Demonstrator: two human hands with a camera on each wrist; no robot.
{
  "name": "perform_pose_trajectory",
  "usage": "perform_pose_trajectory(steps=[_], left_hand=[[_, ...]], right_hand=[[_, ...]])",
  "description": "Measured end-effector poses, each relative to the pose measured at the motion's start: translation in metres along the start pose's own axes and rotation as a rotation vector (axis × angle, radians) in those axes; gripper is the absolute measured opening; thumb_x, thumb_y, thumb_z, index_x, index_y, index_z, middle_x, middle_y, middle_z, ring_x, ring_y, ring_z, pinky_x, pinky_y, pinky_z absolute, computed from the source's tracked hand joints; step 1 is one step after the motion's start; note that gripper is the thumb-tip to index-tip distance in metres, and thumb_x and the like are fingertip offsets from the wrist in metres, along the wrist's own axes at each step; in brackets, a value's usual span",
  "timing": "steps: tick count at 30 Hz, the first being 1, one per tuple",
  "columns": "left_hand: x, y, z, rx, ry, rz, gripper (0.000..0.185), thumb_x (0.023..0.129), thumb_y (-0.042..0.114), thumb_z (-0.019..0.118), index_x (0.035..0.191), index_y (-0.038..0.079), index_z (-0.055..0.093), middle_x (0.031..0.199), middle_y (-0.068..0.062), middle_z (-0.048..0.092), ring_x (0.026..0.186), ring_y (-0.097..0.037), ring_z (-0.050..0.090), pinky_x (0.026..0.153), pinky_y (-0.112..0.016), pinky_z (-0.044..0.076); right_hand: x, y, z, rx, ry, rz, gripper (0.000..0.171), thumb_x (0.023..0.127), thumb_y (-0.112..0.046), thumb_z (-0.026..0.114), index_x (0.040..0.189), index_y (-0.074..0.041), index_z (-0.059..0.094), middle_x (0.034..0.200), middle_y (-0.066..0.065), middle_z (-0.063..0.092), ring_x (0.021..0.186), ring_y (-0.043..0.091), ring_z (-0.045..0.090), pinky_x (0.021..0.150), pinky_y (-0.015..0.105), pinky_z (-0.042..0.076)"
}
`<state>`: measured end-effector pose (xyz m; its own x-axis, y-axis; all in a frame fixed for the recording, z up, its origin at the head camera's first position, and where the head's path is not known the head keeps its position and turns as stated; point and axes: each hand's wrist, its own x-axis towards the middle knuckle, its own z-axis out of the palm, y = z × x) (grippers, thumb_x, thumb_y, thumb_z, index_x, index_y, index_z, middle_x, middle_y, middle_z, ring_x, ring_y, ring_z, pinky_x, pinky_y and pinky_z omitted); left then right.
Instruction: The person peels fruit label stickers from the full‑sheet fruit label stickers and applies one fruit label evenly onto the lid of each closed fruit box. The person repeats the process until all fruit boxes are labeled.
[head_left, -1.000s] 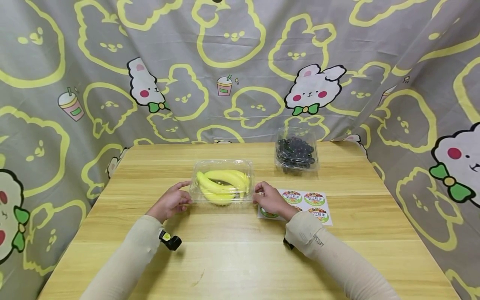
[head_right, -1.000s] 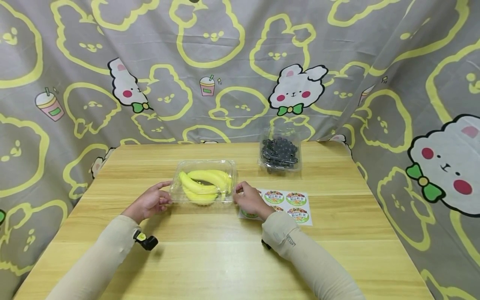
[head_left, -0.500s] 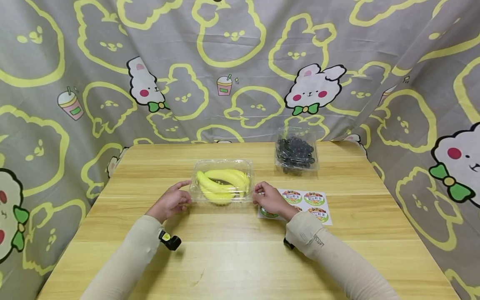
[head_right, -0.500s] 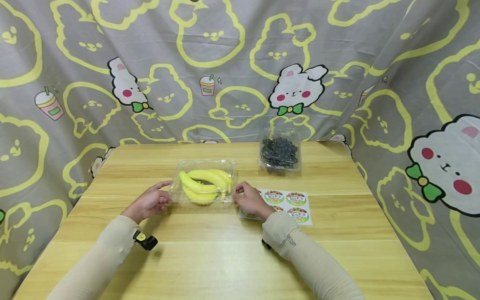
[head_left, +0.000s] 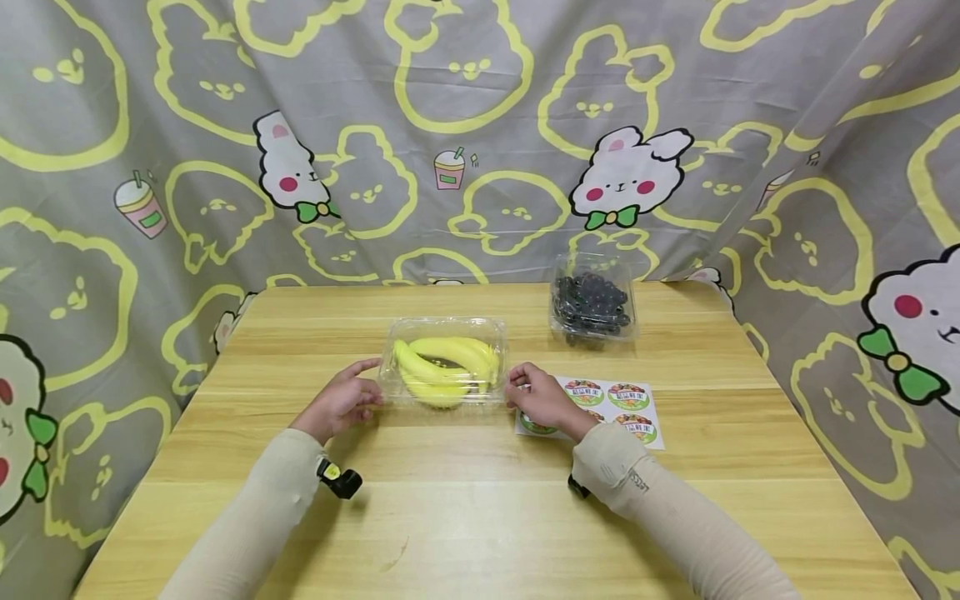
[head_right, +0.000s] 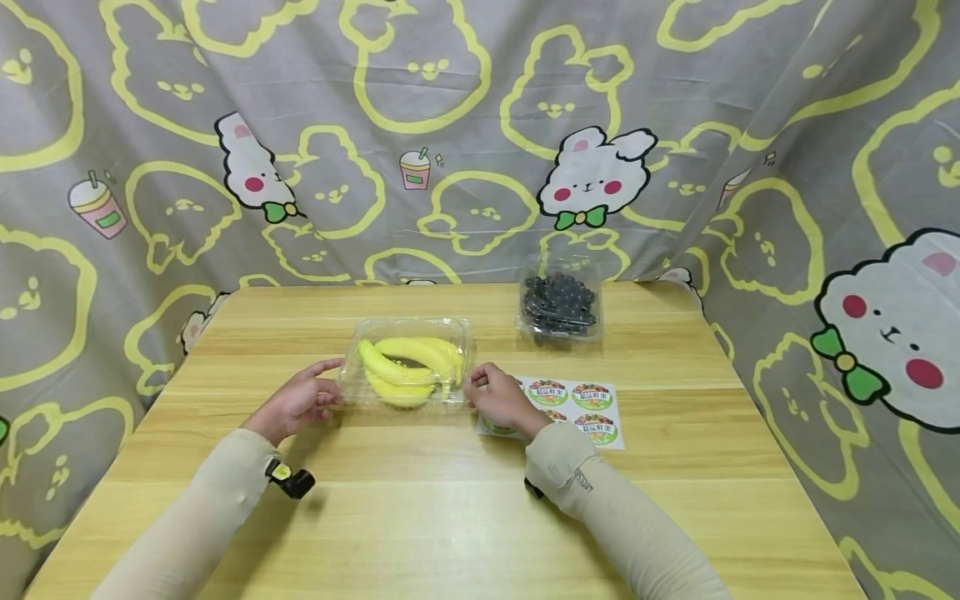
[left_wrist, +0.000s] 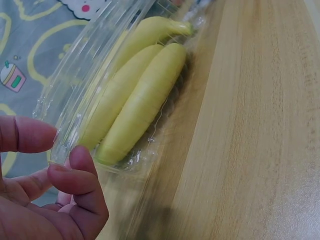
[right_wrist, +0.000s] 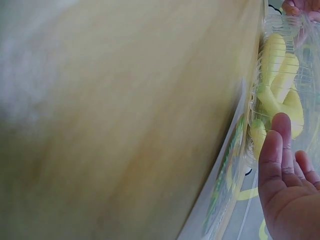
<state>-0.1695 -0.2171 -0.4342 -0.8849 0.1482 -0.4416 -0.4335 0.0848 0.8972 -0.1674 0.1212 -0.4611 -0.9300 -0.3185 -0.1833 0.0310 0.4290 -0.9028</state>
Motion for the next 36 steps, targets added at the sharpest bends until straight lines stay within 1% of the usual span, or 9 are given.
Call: perform_pose_trajectory(steps=[12,16,18,22,25,27,30,33,36], left_hand=[[0.000,0.000,-0.003,-0.004,-0.010,0.005,0.070,0.090,-0.007,0.047,0.153,0.009,0.021,0.075,-0.003,0.055,0.071,-0.014,0.054,0.055,-0.025,0.040],[0.000,0.000,-0.004,0.007,0.001,0.010,0.071,0.089,-0.006,0.048,0.153,0.009,0.022,0.075,-0.003,0.056,0.070,-0.014,0.054,0.056,-0.025,0.042],[-0.001,0.000,-0.003,0.033,0.015,0.020,0.071,0.089,-0.005,0.049,0.153,0.008,0.021,0.077,-0.003,0.055,0.071,-0.014,0.053,0.056,-0.026,0.042],[-0.003,0.002,-0.001,0.148,0.055,0.080,0.072,0.088,-0.003,0.050,0.153,0.005,0.020,0.088,-0.007,0.052,0.072,-0.016,0.051,0.056,-0.027,0.043],[-0.005,0.004,0.001,0.254,0.098,0.122,0.071,0.089,0.000,0.049,0.153,0.005,0.019,0.097,-0.011,0.048,0.077,-0.020,0.049,0.058,-0.030,0.044],[-0.007,0.007,0.003,0.311,0.141,0.133,0.069,0.091,0.003,0.049,0.154,0.006,0.019,0.103,-0.013,0.045,0.081,-0.022,0.048,0.062,-0.033,0.044],[-0.011,0.011,0.007,0.395,0.247,0.151,0.068,0.095,0.010,0.052,0.154,0.007,0.018,0.117,-0.019,0.042,0.093,-0.028,0.046,0.072,-0.037,0.044],[-0.014,0.015,0.010,0.441,0.367,0.191,0.071,0.095,0.016,0.058,0.153,0.006,0.017,0.130,-0.025,0.036,0.108,-0.034,0.044,0.083,-0.042,0.045],[-0.017,0.019,0.014,0.444,0.450,0.257,0.068,0.096,0.020,0.059,0.150,0.005,0.022,0.132,-0.027,0.035,0.115,-0.038,0.041,0.089,-0.047,0.043]], right_hand=[[0.000,0.000,0.000,0.004,0.004,-0.004,0.030,0.101,-0.021,0.053,0.124,-0.001,0.051,0.115,0.011,0.058,0.090,0.022,0.066,0.076,0.037,0.053],[0.000,0.001,0.000,-0.003,0.004,-0.003,0.031,0.101,-0.022,0.053,0.124,-0.002,0.051,0.116,0.011,0.058,0.090,0.021,0.066,0.076,0.037,0.053],[-0.001,0.000,-0.001,-0.005,0.003,-0.003,0.032,0.101,-0.022,0.053,0.125,-0.002,0.050,0.116,0.011,0.058,0.090,0.021,0.066,0.075,0.036,0.053],[-0.002,0.000,-0.001,0.001,0.004,-0.003,0.033,0.101,-0.022,0.054,0.126,-0.001,0.050,0.116,0.012,0.058,0.090,0.021,0.066,0.066,0.034,0.052],[-0.002,0.002,-0.002,0.010,0.000,-0.006,0.034,0.101,-0.022,0.054,0.127,-0.001,0.049,0.117,0.013,0.057,0.091,0.022,0.066,0.059,0.032,0.050],[-0.002,0.003,-0.003,0.008,-0.002,-0.010,0.035,0.101,-0.023,0.054,0.128,-0.001,0.049,0.118,0.013,0.057,0.091,0.022,0.066,0.060,0.032,0.050],[-0.003,0.002,-0.005,0.000,-0.001,-0.013,0.036,0.101,-0.023,0.053,0.129,-0.001,0.048,0.119,0.014,0.057,0.092,0.022,0.066,0.066,0.033,0.053],[-0.005,0.002,-0.007,-0.011,0.007,-0.014,0.036,0.102,-0.024,0.052,0.128,-0.001,0.048,0.119,0.014,0.057,0.092,0.022,0.066,0.075,0.035,0.054],[-0.007,0.002,-0.009,-0.015,0.016,-0.020,0.035,0.103,-0.027,0.049,0.127,-0.002,0.050,0.117,0.014,0.057,0.092,0.022,0.066,0.079,0.037,0.055]])
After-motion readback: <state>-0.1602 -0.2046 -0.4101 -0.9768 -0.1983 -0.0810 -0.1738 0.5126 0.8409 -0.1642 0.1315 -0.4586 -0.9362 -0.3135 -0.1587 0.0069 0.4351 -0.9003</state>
